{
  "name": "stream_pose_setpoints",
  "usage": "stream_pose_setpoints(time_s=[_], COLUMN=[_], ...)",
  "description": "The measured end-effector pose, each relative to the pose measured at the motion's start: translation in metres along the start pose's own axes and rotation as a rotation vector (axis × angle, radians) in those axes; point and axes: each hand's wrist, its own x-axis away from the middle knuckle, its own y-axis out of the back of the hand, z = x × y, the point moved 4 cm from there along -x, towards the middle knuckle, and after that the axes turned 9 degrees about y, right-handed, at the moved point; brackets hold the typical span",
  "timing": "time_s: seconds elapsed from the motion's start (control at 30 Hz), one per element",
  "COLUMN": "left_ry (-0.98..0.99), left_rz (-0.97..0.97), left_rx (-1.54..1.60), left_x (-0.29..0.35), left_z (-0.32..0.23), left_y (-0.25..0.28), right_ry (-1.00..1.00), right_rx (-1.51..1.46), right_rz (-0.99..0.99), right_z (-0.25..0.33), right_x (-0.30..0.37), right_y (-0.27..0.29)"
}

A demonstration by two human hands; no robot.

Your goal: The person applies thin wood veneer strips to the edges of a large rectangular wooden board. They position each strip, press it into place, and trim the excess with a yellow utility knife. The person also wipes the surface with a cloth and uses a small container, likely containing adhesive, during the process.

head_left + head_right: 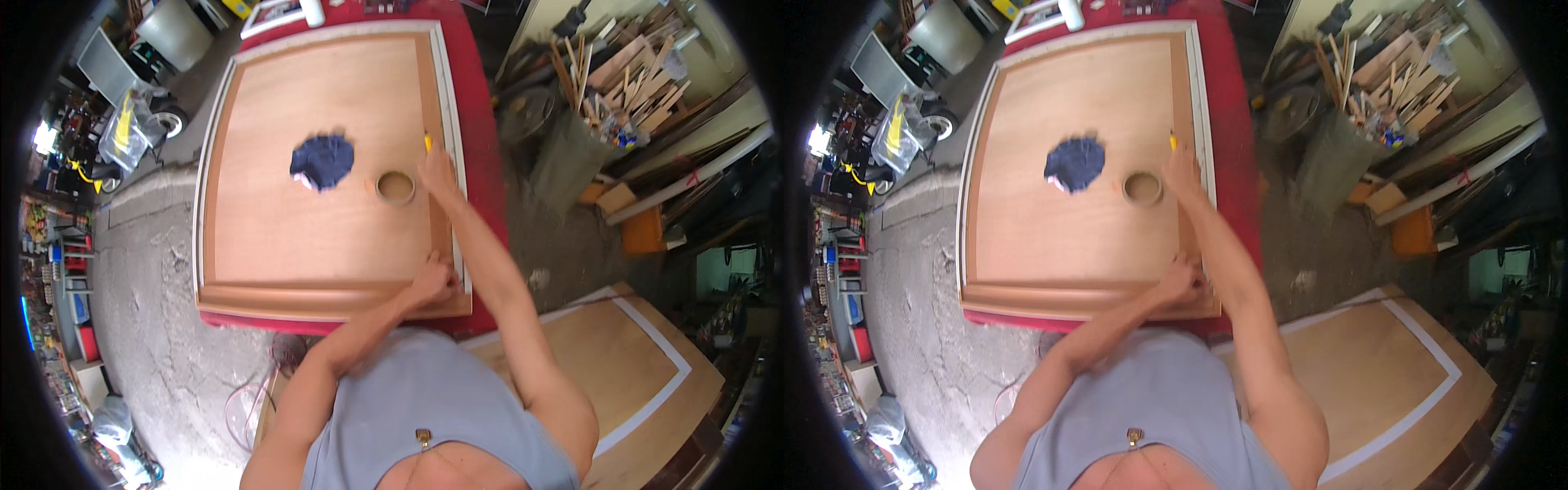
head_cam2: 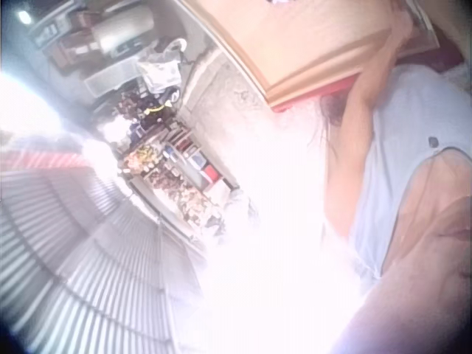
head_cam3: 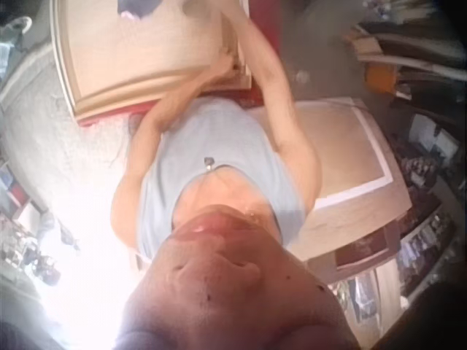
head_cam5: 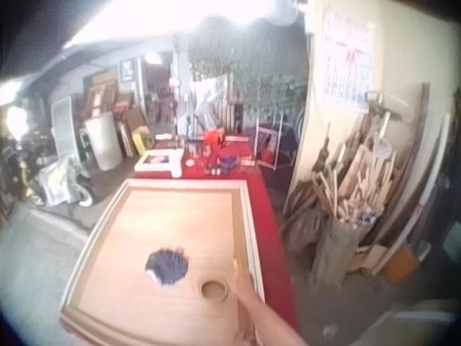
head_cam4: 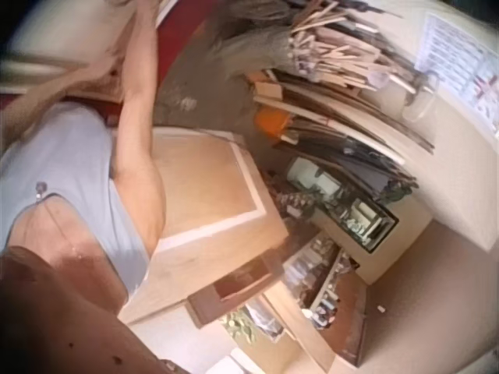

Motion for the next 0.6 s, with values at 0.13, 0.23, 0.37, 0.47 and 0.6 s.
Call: stream_pose_setpoints(time_s=[0.13, 0.23, 0.37, 0.47, 0.6], left_ry=[-0.043, -0.043, -0.002, -0.061, -0.063], left_rz=[0.011, -0.012, 0.050, -0.009, -0.020], left_rx=[-0.024, -0.044, -0.050, 0.002, 0.022], left_x=[-0.003, 0.000, 0.000, 0.003, 0.005], left_z=[-0.007, 0.003, -0.003, -0.006, -0.008], left_y=[-0.004, -0.003, 0.005, 0.005, 0.007], right_ry=[0.178, 0.299, 0.385, 0.149, -0.108], right_rx=[-0.186, -0.027, -0.204, -0.170, -0.224], right_rz=[0.065, -0.062, -0.354, -0.269, -0.178], right_z=[-0.054, -0.017, -0.040, -0.079, -0.078], right_x=[-0.023, 0.011, 0.105, 0.209, 0.295], right_y=[-0.035, 0.003, 0.068, 0.079, 0.075])
